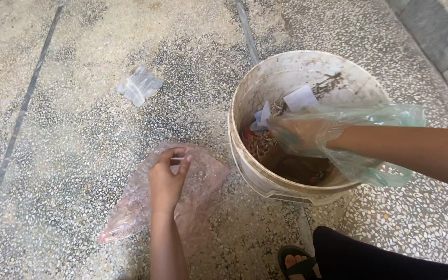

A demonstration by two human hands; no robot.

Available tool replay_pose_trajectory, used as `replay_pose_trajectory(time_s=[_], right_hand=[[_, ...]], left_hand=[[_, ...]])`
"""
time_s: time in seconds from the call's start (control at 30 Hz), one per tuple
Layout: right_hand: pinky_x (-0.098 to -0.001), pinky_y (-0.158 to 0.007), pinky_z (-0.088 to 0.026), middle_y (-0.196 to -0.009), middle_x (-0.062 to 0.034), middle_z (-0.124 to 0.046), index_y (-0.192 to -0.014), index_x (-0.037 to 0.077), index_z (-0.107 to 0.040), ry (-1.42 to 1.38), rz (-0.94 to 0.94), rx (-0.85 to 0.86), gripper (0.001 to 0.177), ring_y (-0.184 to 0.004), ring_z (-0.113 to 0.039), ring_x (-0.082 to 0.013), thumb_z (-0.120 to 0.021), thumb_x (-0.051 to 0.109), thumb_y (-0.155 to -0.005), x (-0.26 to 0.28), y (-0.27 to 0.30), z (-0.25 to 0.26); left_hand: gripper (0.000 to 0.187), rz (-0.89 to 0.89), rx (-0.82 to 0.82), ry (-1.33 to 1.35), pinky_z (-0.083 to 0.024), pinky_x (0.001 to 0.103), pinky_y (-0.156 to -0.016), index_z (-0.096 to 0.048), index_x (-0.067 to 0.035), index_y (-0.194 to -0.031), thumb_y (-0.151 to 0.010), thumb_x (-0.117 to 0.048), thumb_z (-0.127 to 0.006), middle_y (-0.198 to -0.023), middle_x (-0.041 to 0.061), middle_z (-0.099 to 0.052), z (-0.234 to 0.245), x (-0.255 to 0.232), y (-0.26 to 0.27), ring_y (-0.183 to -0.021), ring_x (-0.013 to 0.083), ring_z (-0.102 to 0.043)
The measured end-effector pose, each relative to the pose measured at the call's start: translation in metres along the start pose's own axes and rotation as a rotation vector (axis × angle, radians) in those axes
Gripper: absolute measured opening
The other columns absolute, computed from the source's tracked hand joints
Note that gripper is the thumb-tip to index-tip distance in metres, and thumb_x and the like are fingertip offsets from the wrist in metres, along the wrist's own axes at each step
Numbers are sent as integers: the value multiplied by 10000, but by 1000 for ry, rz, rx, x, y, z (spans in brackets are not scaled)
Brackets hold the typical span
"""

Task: The person sorts through trash in a white bucket, picking up items with a gloved hand and placing some into a clear plastic bag while leaving others in the bucket.

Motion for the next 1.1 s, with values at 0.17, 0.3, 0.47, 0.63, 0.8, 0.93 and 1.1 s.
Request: replay_pose_trajectory(time_s=[0.17,0.3,0.47,0.63,0.8,0.93,1.1], right_hand=[[-392,-744,-586,-972,-121,-716,-1138,101,-650,-426,-132,145,267,-858,-719,-265,-652,240,-910,-30,1,-87],[-395,-843,-573,-1052,-112,-726,-1032,200,-771,-57,-141,460,211,-981,-707,-291,-693,202,-836,-47,6,-133],[-400,-892,-572,-1122,-109,-720,-1144,176,-723,-276,-354,434,362,-1035,-700,-302,-759,175,-784,-63,12,-85],[-386,-907,-615,-1130,-64,-777,-1169,203,-720,-504,-550,327,378,-1049,-738,-252,-701,123,-800,-77,26,-4],[-386,-802,-603,-1010,-101,-770,-1255,155,-668,-164,-436,3,457,-896,-742,-245,-753,105,-809,-95,21,112],[-420,-776,-590,-1030,-133,-755,-1261,99,-661,-307,-334,-241,393,-868,-727,-270,-712,208,-887,-91,8,194],[-471,-720,-586,-1053,-203,-723,-1290,60,-675,-106,-383,-267,374,-810,-710,-349,-741,291,-1003,-61,-6,247]], left_hand=[[284,52,-5,20,-571,362,-808,-720,-36,-1115,-870,-170,-773,-1032,126,-768,-2,25,-1,-912,227,-752],[274,55,6,32,-564,364,-816,-723,-36,-1111,-870,-156,-771,-1038,122,-766,-6,19,1,-939,223,-745],[277,-29,14,88,-569,353,-806,-723,-44,-1113,-858,-140,-774,-1054,114,-758,-6,-3,4,-905,215,-744],[278,-34,36,124,-571,343,-809,-734,-71,-1135,-866,-133,-771,-1048,86,-769,6,-30,13,-912,191,-743],[279,-112,5,161,-564,346,-779,-731,-56,-1128,-863,-127,-783,-1038,85,-768,33,-58,25,-900,184,-740],[276,-128,-21,201,-574,331,-789,-725,-53,-1120,-859,-119,-785,-1022,80,-770,57,-72,36,-890,175,-744],[300,-137,-52,254,-573,323,-786,-718,-58,-1137,-852,-117,-790,-1015,82,-767,79,-78,48,-889,175,-743]])
Point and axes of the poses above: each hand's wrist, its own y-axis away from the middle knuckle, its own z-axis out of the back of the hand, x = y × z, the point moved 5 cm from there along -y, towards the middle knuckle
